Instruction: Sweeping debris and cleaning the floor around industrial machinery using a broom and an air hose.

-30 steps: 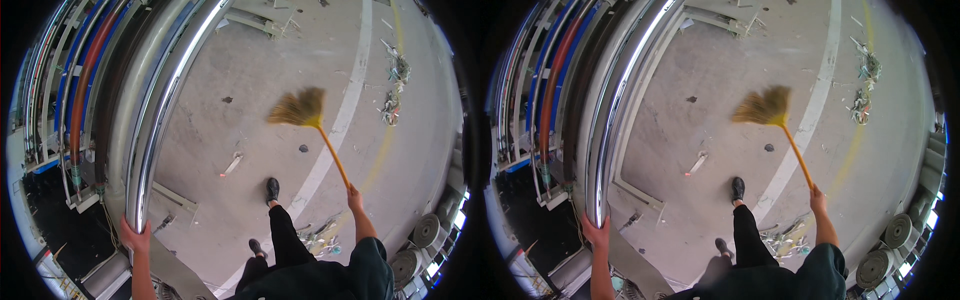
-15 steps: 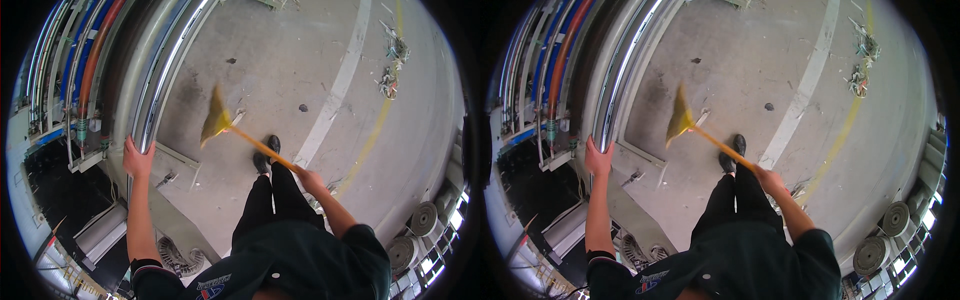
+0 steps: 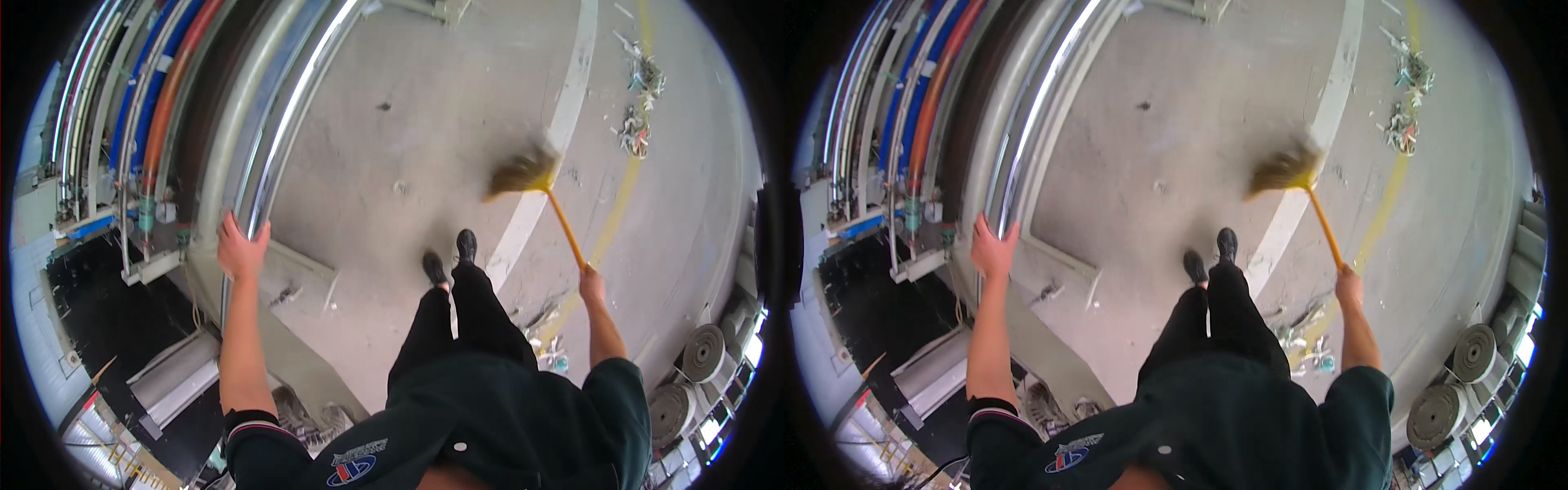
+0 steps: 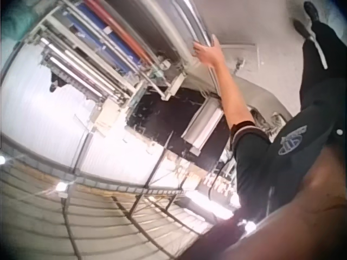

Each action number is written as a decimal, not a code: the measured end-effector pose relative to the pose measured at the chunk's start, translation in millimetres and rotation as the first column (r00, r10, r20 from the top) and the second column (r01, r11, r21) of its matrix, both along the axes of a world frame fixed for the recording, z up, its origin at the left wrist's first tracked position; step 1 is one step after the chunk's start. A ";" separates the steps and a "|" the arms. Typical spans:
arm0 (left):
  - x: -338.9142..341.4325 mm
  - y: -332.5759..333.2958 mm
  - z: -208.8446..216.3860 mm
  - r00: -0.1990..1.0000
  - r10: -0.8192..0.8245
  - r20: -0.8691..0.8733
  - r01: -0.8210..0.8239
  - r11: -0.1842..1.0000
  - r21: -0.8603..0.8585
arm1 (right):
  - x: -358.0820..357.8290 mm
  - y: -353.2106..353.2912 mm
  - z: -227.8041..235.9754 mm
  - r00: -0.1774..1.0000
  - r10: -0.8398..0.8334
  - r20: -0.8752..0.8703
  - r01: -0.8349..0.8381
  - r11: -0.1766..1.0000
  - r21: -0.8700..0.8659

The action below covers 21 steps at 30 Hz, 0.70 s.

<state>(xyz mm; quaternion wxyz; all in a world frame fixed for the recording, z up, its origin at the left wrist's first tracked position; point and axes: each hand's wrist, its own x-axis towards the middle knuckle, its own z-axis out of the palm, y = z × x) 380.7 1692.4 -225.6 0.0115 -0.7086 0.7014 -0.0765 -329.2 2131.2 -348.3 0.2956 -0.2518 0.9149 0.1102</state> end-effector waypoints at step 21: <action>-280.4 -304.4 -33.4 0.968 -0.085 -0.238 0.112 0.988 0.103 | -2.4 -796.9 -288.0 0.250 0.893 0.373 -0.895 0.361 -0.263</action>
